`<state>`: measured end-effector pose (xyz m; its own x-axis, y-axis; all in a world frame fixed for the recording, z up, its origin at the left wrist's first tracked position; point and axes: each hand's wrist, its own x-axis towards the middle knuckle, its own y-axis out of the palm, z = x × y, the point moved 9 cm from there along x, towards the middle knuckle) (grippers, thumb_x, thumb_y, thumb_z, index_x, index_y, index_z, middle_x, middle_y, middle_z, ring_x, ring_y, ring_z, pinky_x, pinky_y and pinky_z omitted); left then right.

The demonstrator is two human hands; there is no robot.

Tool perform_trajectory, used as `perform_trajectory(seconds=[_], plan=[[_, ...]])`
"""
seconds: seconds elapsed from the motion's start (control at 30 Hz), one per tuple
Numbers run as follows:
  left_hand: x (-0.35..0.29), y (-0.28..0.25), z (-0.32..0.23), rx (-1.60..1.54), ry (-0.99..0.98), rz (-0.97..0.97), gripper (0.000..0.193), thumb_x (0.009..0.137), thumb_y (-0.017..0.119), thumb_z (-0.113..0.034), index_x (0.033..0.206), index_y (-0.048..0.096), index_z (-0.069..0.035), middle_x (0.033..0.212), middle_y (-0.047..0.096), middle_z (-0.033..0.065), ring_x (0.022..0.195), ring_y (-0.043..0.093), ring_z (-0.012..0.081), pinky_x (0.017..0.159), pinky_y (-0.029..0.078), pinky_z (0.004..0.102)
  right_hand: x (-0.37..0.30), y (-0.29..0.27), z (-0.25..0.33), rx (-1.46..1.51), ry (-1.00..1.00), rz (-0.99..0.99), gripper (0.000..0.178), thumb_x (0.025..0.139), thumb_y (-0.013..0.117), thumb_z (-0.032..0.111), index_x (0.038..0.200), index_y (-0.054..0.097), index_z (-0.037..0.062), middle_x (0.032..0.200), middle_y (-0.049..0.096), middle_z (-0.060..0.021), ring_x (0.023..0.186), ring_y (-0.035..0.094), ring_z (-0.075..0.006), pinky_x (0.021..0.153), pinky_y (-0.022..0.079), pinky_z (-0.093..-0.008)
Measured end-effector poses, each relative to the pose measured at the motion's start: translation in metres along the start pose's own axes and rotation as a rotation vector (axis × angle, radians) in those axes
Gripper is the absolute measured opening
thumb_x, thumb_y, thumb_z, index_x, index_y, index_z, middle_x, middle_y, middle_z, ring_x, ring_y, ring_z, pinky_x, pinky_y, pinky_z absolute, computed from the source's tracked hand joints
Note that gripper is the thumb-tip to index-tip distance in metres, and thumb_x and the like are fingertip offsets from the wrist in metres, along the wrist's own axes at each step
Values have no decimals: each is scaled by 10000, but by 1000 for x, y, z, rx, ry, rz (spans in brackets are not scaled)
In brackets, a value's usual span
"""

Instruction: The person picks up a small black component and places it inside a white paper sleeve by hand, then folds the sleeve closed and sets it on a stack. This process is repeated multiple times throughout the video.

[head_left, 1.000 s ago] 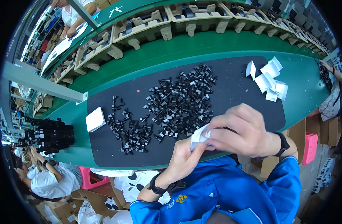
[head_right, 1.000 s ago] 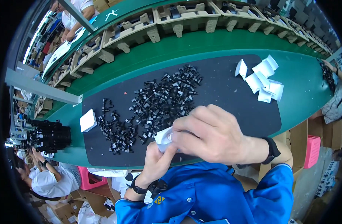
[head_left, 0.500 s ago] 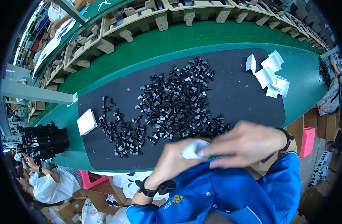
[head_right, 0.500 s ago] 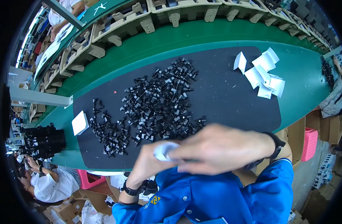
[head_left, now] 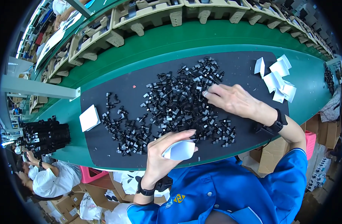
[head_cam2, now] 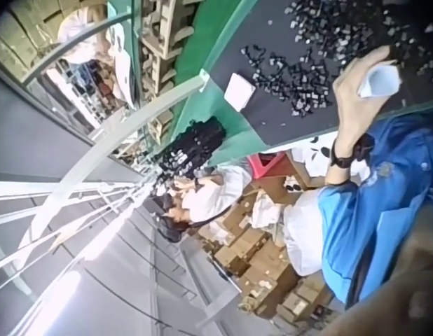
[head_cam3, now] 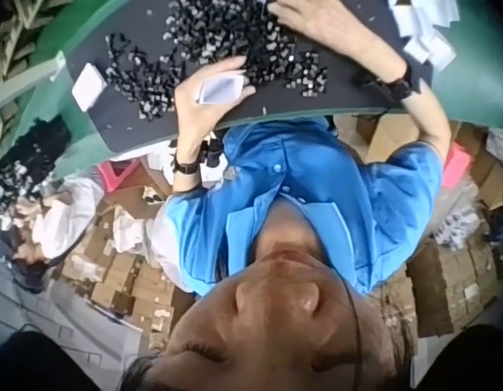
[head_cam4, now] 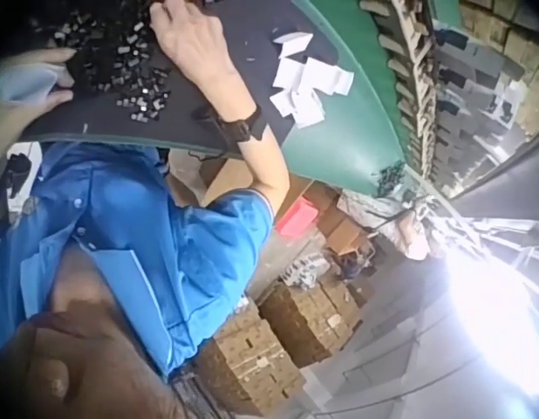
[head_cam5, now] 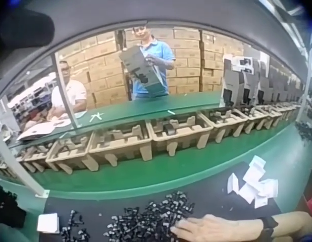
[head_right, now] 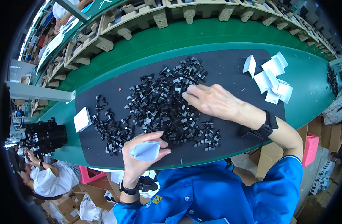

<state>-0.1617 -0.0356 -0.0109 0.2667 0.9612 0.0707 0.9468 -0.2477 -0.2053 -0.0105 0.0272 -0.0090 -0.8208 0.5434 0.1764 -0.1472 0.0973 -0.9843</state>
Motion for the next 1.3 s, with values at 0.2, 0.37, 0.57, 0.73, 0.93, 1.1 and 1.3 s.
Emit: perform_trajectory(seconds=[0.2,0.37,0.57,0.73,0.93,1.1,1.3], plan=[[-1,10,-15,-9,143,27,434,643,759,2,1061,657,-48,998,682,77,801,663,167,684,519,252,-5,-10,-17,195,4,-112,212,813,644,119,1001,593,33,864,553,-73,672,623,-197,491,492,-290],[-7,16,-17,55,156,-12,433,641,756,14,1058,659,-48,943,689,79,793,666,169,697,517,259,-18,-23,-28,960,635,27,219,814,653,90,1017,599,29,789,588,-81,572,608,-177,428,470,-255],[-4,31,-26,67,160,21,419,655,773,-7,1057,660,-28,883,701,75,800,674,157,742,516,252,-22,-115,84,497,-87,-349,263,793,617,75,1048,600,15,716,549,-89,491,572,-160,404,442,-234],[-7,37,-22,29,148,54,474,658,767,-3,1113,640,-36,881,701,78,800,673,150,750,515,249,-20,-117,98,378,-139,-39,255,787,615,39,1027,589,-41,655,562,-64,422,542,-155,367,408,-277],[3,48,-24,-58,153,71,709,643,776,6,1287,481,-14,862,699,79,805,668,137,734,517,245,-19,-82,97,390,-48,392,292,768,605,96,1024,558,-36,500,505,-53,402,542,-212,371,409,-367],[11,63,-17,-267,98,92,977,624,804,-10,1420,238,4,857,691,94,811,663,146,708,522,254,-21,-78,81,547,57,447,267,788,575,84,1023,533,-37,474,513,-100,396,539,-269,376,410,-386],[7,33,-27,-259,90,-72,1023,704,755,14,1456,65,-56,964,665,160,858,664,209,743,545,291,-16,-86,65,551,36,327,315,808,583,89,1098,528,-21,475,516,-92,398,530,-289,384,420,-379]])
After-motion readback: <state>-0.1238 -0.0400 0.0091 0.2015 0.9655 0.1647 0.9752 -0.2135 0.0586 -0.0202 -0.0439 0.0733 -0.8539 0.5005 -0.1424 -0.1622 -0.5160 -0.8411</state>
